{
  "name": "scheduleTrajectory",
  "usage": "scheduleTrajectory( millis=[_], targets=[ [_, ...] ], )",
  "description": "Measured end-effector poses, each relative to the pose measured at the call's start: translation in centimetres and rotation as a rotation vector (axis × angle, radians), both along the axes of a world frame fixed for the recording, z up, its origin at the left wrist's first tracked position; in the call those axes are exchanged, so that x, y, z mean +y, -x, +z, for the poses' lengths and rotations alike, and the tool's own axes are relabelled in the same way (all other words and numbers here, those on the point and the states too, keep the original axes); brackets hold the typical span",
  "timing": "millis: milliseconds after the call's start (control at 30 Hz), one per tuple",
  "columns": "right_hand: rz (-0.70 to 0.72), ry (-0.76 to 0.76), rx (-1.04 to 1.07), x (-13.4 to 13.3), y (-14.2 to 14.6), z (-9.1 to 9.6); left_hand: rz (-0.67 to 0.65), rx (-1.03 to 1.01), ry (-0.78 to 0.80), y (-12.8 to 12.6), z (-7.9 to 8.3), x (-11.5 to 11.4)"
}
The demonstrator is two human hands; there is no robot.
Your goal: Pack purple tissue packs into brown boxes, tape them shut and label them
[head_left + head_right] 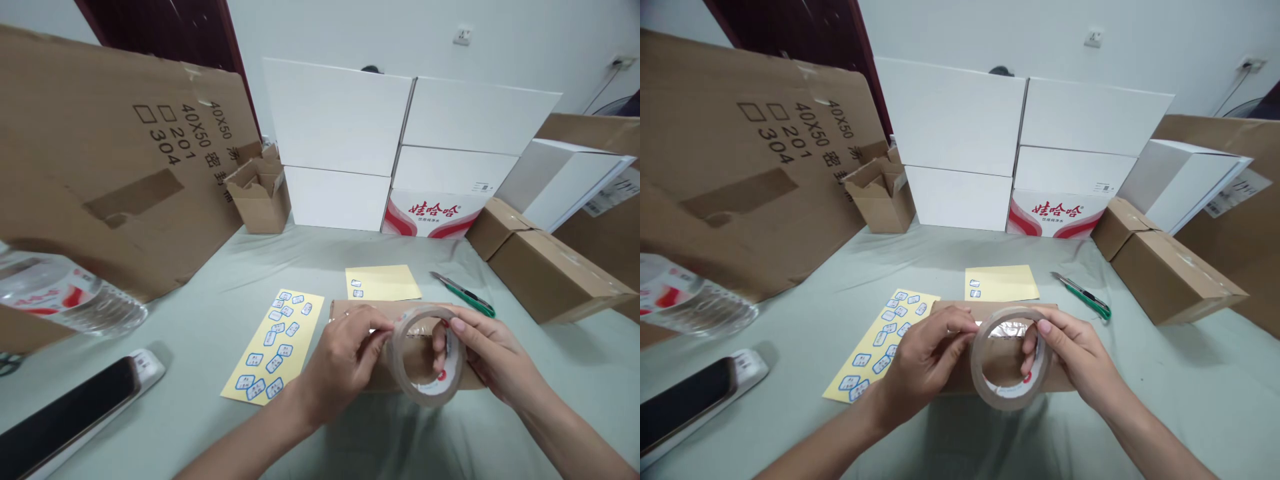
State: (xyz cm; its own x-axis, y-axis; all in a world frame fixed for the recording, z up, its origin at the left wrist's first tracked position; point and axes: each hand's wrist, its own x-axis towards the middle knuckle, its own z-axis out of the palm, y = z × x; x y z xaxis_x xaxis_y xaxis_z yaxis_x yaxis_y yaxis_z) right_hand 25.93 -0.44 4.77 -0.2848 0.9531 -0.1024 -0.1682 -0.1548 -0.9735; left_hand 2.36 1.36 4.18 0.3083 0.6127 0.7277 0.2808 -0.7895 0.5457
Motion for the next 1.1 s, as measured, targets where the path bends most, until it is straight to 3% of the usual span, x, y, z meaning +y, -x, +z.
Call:
scheduleTrajectory(
  millis=[233, 367, 433, 533, 633, 733, 867, 967, 1100],
  targets=[
    [-0.083, 0.092, -0.054, -0.3, 0.8, 0.9, 0.076, 0.14, -0.2, -0.2, 0.1, 0.4],
    [-0.12, 0.137, -0.097, -0.4, 1.0, 1.6, 0.062, 0.147, -0.13, -0.3, 0.1, 0.3],
    [-0.113, 0.031, -0.224, -0.4, 0.5, 1.4, 0.064, 0.116, 0.03, -0.3, 0.2, 0.1],
    [-0.097, -0.212, -0.425, -0.6, -0.6, 0.7, 0.072, 0.053, 0.413, -0.2, 0.7, 0.1],
    [0.031, -0.35, -0.453, -1.3, -1.7, -0.1, 0.063, 0.017, 0.674, -0.3, 1.2, 0.3],
    [0.074, -0.504, -0.502, -1.7, -1.9, -0.4, 0.089, 0.01, 0.702, -0.3, 1.7, 0.4],
    [-0.09, -0.774, -0.74, -1.5, -1.6, 0.1, 0.099, -0.005, 0.766, -0.1, 2.0, 0.5],
    [-0.157, -0.8, -0.737, -1.7, -1.7, 0.4, 0.111, -0.016, 0.791, -0.1, 1.6, 0.5],
    [-0.185, -0.731, -0.601, -2.6, -2.2, -0.1, 0.169, 0.066, 0.686, -0.3, 0.8, 0.5]
  ],
)
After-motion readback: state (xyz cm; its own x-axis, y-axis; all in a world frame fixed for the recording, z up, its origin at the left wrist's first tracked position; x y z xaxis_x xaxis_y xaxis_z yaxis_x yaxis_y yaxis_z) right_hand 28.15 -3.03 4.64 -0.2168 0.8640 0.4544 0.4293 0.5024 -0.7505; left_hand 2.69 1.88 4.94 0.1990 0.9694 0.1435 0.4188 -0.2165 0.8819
